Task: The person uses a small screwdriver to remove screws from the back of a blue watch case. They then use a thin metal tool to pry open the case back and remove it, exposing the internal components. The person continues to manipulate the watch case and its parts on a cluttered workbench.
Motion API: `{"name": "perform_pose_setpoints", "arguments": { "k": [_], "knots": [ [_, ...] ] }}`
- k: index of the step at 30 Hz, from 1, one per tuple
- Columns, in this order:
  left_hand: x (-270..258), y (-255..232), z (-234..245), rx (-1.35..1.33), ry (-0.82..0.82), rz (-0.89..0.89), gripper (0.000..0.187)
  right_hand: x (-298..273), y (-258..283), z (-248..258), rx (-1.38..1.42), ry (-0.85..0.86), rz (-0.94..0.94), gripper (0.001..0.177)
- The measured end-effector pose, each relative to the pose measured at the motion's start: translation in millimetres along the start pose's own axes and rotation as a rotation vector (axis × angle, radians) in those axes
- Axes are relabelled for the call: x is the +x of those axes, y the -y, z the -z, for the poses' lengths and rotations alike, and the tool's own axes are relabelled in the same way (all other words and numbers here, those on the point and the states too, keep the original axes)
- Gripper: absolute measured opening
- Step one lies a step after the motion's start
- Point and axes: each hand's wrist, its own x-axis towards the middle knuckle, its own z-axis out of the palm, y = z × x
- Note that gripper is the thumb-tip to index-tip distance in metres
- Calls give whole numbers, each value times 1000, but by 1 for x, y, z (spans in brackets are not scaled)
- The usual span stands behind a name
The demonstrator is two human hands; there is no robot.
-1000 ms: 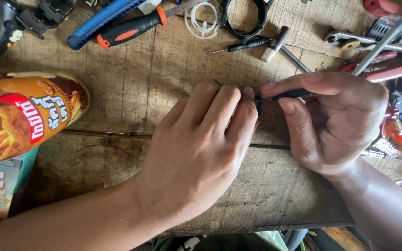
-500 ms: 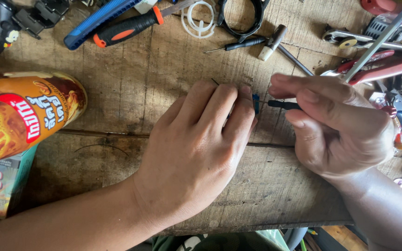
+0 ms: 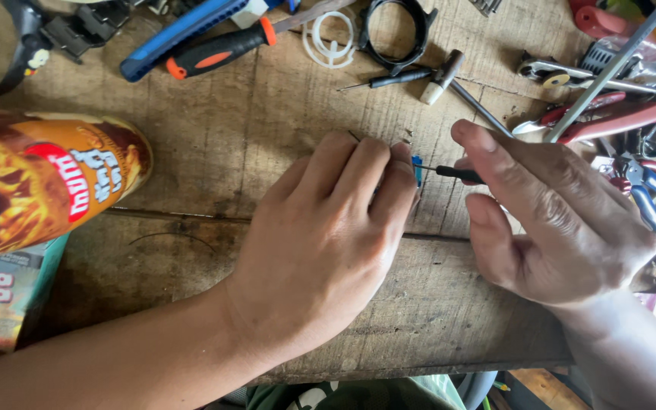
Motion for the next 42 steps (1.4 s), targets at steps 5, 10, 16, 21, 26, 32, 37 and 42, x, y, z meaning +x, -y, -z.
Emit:
{"name": "perform_pose_setpoints", "arguments": {
  "k": [5,10,16,21,26,32,37,42],
  "knots": [
    [-5,1,-2,-17,0,5,24,13,6,16,111,162,62,28],
    [-5,1,-2,2,-51,-11,20,11,13,24,-145,244,-258,28],
    [-7,0,-3,21,-37,-3,26,51,10,29,-249,509,95,18],
    [-8,0,-4,19,-12,2,21,48,-5,31,-661,567,459,15],
    [-9,1,-5,41,-9,3,17,53,4,33,-755,830,377,19],
    [-9,1,-3,45,-55,4,21,50,2,33,-850,791,285,68],
    [-10,1,-6,49,-46,2,12,50,-1,34,-728,809,276,18],
    [-10,1,-6,45,-46,-5,18,56,0,33,-816,894,324,24]
  ]
}}
